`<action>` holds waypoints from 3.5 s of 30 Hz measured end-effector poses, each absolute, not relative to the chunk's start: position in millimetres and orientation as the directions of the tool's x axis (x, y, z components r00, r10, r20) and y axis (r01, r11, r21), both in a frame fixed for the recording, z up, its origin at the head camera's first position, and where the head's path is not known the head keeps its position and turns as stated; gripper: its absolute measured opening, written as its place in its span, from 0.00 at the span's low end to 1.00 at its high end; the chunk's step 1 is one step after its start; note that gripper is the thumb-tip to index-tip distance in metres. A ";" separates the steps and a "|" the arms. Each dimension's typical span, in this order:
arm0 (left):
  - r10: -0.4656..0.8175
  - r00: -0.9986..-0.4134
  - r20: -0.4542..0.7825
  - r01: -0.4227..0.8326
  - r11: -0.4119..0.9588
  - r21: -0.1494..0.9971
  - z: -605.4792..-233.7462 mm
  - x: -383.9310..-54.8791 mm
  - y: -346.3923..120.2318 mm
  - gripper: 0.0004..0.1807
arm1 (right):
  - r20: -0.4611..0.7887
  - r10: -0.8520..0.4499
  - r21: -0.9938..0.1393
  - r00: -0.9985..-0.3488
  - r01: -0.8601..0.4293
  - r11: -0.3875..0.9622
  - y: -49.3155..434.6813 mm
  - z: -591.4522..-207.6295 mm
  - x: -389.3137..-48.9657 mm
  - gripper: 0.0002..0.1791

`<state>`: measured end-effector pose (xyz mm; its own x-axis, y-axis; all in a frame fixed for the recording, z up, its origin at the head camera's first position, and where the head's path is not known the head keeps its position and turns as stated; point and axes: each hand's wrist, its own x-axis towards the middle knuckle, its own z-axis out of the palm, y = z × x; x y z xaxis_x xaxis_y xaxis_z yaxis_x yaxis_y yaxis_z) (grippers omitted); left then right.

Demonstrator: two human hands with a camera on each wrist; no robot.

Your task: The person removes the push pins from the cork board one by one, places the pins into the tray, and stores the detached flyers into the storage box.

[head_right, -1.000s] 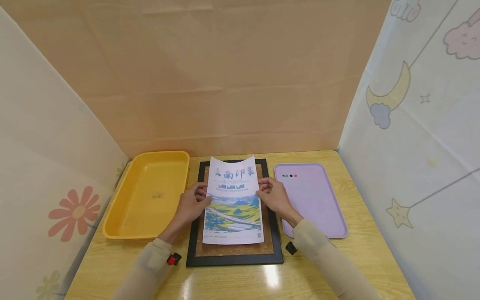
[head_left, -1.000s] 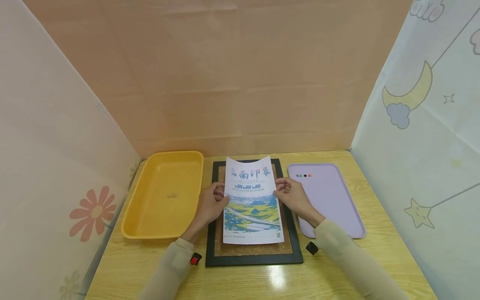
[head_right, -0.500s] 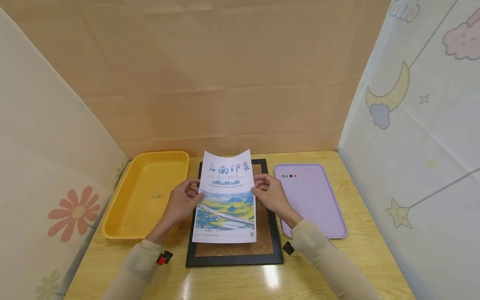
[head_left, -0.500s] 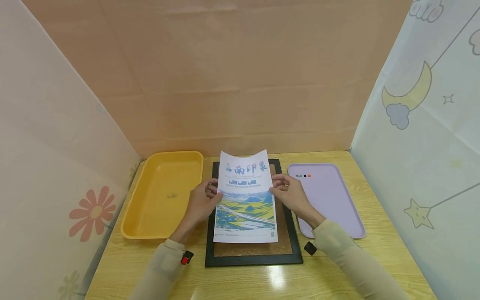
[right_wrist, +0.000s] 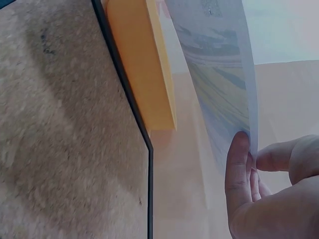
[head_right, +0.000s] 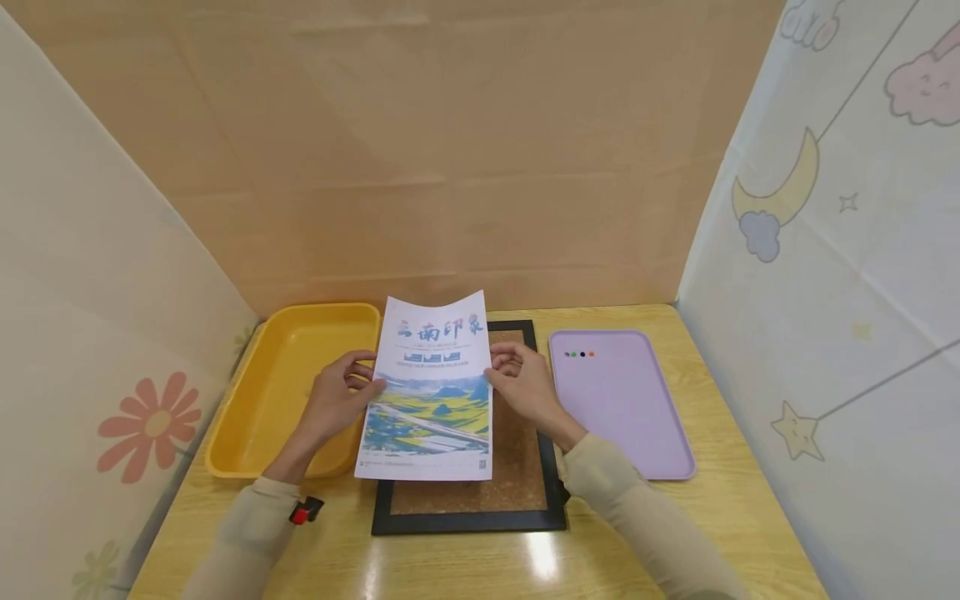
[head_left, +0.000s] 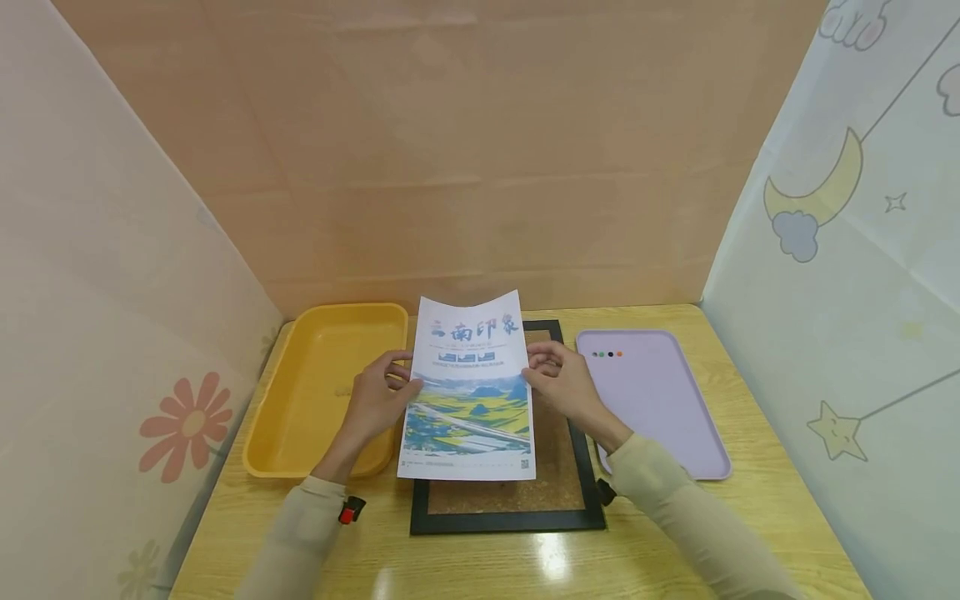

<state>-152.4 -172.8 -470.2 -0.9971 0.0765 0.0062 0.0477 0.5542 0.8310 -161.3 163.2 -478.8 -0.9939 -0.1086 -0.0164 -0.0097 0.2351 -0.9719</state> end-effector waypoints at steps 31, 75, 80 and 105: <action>0.083 -0.992 -0.091 -0.030 0.552 0.834 -477.2 -156.7 -236.3 0.30 | -0.079 -0.143 -0.977 -0.987 0.048 0.209 110.9 -492.4 -184.5 0.20; 0.117 -0.965 -0.237 -0.130 0.571 0.811 -470.5 -175.3 -328.7 0.35 | -0.089 -0.247 -0.992 -0.965 0.063 0.111 16.1 -487.9 -216.5 0.20; 0.141 -0.963 -0.231 -0.116 0.555 0.824 -471.4 -182.2 -339.7 0.37 | -0.102 -0.257 -0.995 -0.961 0.093 0.046 4.8 -489.0 -219.3 0.21; 0.088 -0.945 -0.314 -0.191 0.630 0.753 -468.5 -193.5 -377.3 0.40 | -0.161 -0.210 -0.980 -0.964 0.131 0.150 -49.1 -489.5 -232.1 0.21</action>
<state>-193.5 -377.3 -468.5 -0.9453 0.0879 -0.3140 -0.1915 0.6299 0.7527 -232.1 -49.1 -489.5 -0.9645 -0.2096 -0.1608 0.1308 0.1500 -0.9800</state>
